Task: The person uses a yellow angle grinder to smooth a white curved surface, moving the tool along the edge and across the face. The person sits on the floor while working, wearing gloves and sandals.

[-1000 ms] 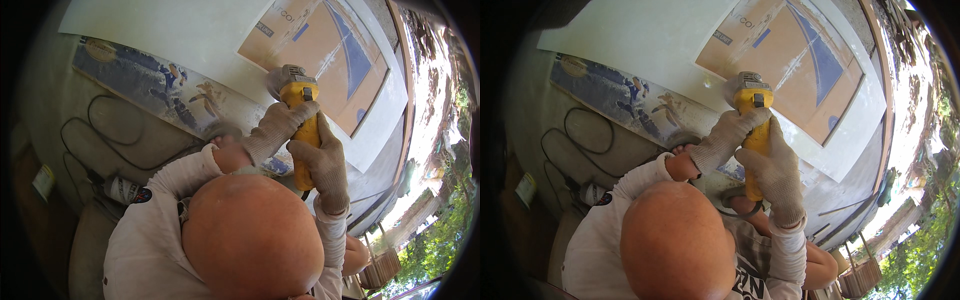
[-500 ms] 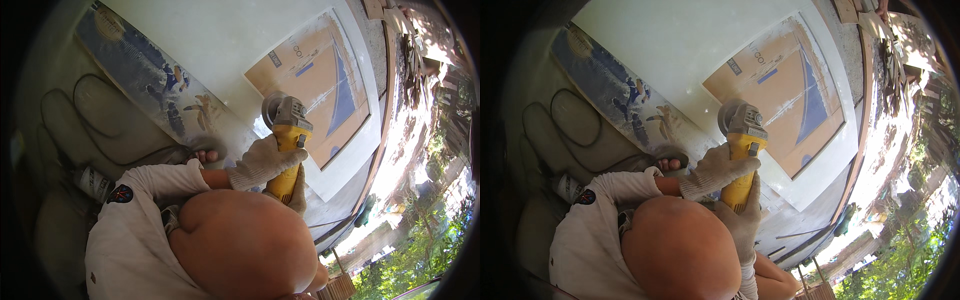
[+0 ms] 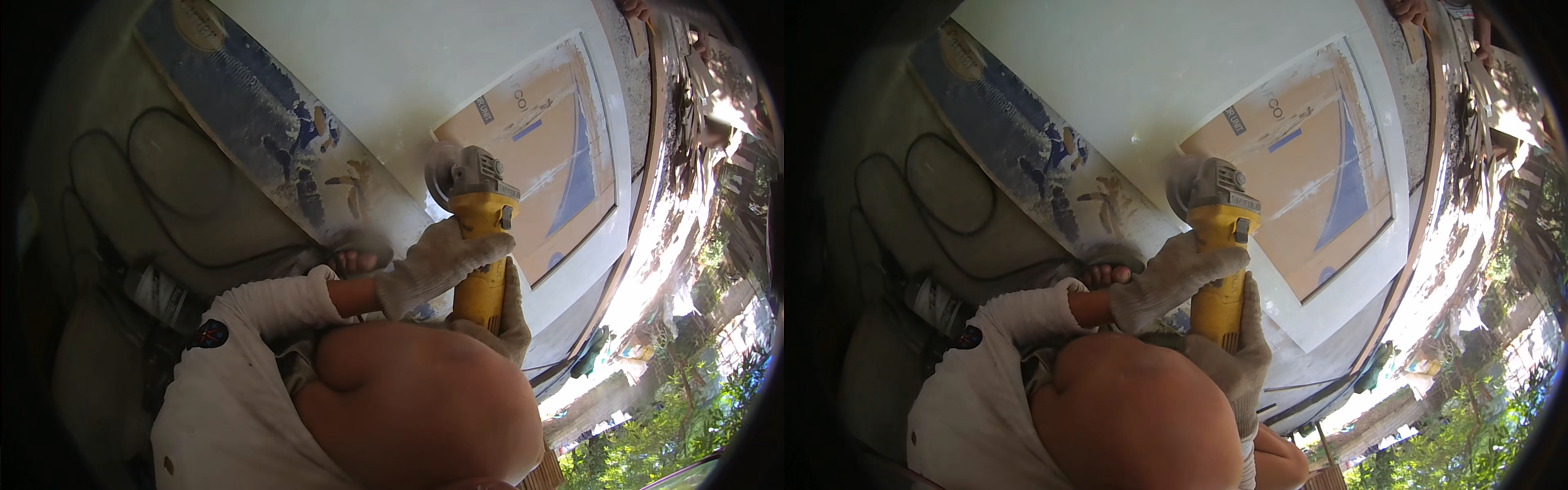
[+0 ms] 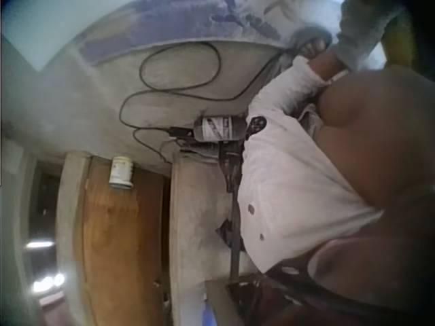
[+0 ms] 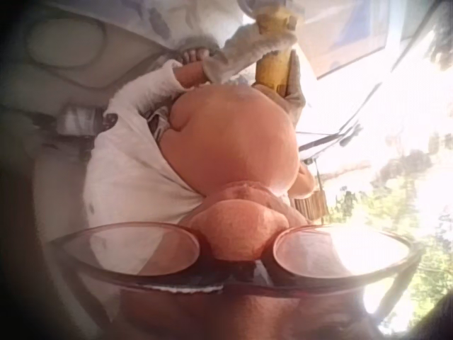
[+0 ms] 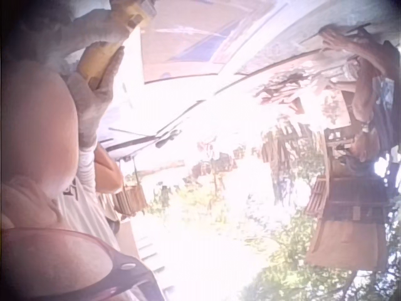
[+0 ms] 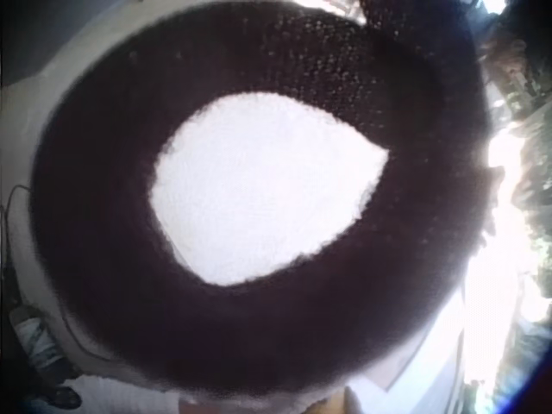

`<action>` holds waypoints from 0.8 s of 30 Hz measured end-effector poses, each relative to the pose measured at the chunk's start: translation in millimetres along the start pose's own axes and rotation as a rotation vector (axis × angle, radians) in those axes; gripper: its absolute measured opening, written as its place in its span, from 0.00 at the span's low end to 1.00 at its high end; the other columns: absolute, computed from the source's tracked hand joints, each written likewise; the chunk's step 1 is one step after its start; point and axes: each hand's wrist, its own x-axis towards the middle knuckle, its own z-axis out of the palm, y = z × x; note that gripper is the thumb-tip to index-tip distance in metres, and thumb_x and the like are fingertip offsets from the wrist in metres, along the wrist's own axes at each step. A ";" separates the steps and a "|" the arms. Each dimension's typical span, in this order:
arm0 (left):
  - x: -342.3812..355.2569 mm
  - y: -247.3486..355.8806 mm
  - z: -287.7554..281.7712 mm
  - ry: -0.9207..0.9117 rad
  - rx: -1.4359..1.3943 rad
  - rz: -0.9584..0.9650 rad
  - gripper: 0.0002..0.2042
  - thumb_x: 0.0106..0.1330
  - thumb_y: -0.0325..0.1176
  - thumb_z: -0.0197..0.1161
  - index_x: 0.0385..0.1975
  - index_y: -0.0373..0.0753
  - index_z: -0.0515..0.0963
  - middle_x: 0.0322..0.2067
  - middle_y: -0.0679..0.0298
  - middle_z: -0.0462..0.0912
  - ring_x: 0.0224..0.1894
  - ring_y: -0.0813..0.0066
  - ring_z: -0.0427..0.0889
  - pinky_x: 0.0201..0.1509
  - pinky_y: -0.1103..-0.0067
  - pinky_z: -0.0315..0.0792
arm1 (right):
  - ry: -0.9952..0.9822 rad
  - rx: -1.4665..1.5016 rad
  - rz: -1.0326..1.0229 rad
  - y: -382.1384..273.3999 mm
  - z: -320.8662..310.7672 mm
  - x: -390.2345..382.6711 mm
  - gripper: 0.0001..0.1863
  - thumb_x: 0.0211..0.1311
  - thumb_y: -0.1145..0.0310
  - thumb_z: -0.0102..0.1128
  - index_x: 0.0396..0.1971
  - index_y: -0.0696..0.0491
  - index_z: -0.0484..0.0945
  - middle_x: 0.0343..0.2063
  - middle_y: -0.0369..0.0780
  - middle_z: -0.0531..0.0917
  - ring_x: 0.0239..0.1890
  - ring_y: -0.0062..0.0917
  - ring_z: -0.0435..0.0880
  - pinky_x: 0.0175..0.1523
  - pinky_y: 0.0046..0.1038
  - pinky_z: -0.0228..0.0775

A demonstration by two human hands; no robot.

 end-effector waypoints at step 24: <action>12.5 -3.5 0.7 0.009 -0.106 0.023 0.21 0.73 0.50 0.71 0.51 0.37 0.83 0.41 0.67 0.85 0.43 0.79 0.83 0.50 0.76 0.79 | -0.029 -0.066 -0.043 -5.5 -3.3 11.3 0.49 0.58 0.82 0.65 0.83 0.65 0.59 0.57 0.49 0.86 0.53 0.28 0.89 0.59 0.29 0.83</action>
